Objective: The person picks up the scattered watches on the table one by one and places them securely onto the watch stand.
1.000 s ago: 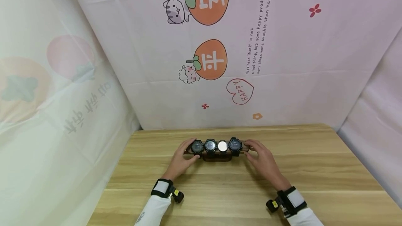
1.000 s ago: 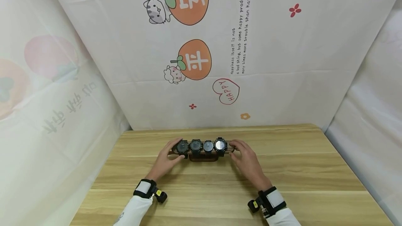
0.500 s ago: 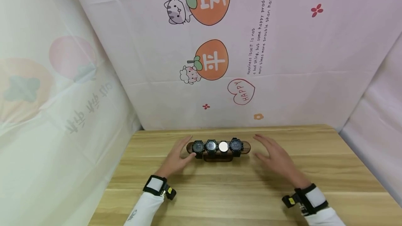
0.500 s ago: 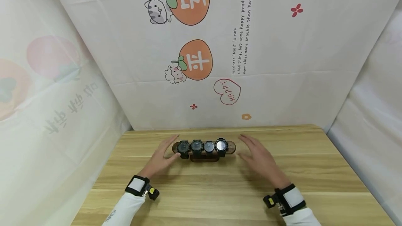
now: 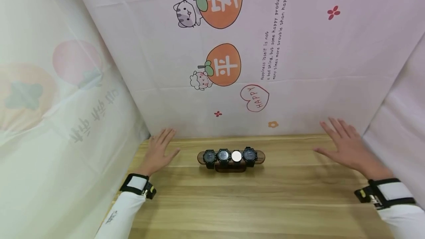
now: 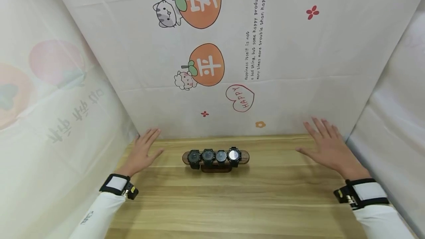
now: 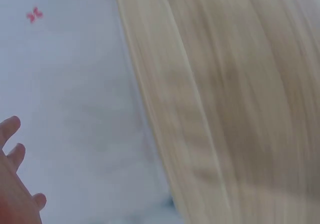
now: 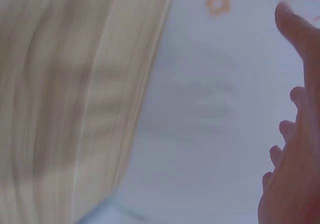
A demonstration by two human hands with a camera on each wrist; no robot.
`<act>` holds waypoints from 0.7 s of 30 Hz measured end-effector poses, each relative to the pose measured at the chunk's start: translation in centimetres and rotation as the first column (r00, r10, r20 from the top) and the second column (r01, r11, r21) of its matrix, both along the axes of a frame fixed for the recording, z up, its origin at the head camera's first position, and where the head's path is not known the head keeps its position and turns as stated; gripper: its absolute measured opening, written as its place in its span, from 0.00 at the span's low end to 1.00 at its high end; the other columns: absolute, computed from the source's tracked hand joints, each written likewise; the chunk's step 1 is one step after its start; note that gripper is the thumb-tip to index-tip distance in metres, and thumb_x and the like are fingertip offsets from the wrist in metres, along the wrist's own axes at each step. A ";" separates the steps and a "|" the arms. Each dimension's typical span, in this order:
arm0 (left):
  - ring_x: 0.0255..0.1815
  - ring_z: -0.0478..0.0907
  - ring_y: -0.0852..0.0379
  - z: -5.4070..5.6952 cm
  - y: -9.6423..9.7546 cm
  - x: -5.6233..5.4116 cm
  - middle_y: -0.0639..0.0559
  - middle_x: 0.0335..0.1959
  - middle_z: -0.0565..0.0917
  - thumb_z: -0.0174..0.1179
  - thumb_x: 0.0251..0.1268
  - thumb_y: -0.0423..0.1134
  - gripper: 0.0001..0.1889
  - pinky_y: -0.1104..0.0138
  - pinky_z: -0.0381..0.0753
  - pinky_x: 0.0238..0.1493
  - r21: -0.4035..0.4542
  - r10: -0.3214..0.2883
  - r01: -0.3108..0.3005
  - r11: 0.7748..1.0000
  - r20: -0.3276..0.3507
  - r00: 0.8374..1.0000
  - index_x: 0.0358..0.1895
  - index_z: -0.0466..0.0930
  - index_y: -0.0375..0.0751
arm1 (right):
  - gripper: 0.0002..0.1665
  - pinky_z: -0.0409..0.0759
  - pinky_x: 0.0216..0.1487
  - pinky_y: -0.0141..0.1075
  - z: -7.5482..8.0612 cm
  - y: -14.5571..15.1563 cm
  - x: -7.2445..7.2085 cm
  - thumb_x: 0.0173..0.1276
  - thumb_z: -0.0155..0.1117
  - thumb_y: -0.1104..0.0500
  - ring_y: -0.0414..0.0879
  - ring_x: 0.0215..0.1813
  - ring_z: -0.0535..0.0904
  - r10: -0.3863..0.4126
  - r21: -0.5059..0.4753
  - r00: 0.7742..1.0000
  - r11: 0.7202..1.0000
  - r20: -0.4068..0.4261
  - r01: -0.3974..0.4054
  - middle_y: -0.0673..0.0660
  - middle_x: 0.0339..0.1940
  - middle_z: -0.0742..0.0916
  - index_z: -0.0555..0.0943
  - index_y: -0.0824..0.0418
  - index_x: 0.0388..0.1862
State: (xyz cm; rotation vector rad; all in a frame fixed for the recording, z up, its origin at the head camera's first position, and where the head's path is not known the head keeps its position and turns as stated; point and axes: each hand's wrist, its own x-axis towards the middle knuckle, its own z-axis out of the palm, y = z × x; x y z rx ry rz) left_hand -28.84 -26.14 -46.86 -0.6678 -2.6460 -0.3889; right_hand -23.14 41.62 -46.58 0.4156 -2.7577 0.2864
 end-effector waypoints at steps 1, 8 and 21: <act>0.85 0.56 0.33 0.1 -0.6 -0.1 0.41 0.84 0.64 0.65 0.74 0.54 0.42 0.22 0.48 0.78 -0.017 0.016 -0.016 1.000 -0.006 1.000 0.85 0.60 0.46 | 0.66 0.25 0.87 0.65 0.0 0.8 0.1 0.70 0.70 0.33 0.67 0.90 0.31 -0.013 0.017 1.000 1.000 0.010 0.013 0.71 0.89 0.50 0.42 0.52 0.91; 0.89 0.47 0.35 1.3 -3.9 -0.2 0.43 0.89 0.52 0.55 0.77 0.66 0.46 0.23 0.37 0.80 -0.165 0.138 -0.127 0.978 0.054 0.989 0.88 0.50 0.49 | 0.67 0.07 0.78 0.64 -0.4 4.4 0.9 0.72 0.66 0.31 0.62 0.87 0.17 -0.095 0.056 0.991 0.994 0.091 0.090 0.68 0.89 0.36 0.35 0.52 0.91; 0.90 0.41 0.35 1.2 -4.6 0.2 0.46 0.91 0.43 0.53 0.77 0.69 0.49 0.21 0.33 0.78 -0.140 0.161 -0.144 0.980 0.120 0.980 0.90 0.42 0.54 | 0.65 0.03 0.74 0.64 -1.2 5.2 1.9 0.75 0.63 0.32 0.62 0.85 0.12 -0.101 0.038 0.983 0.995 0.155 0.096 0.65 0.87 0.29 0.33 0.53 0.90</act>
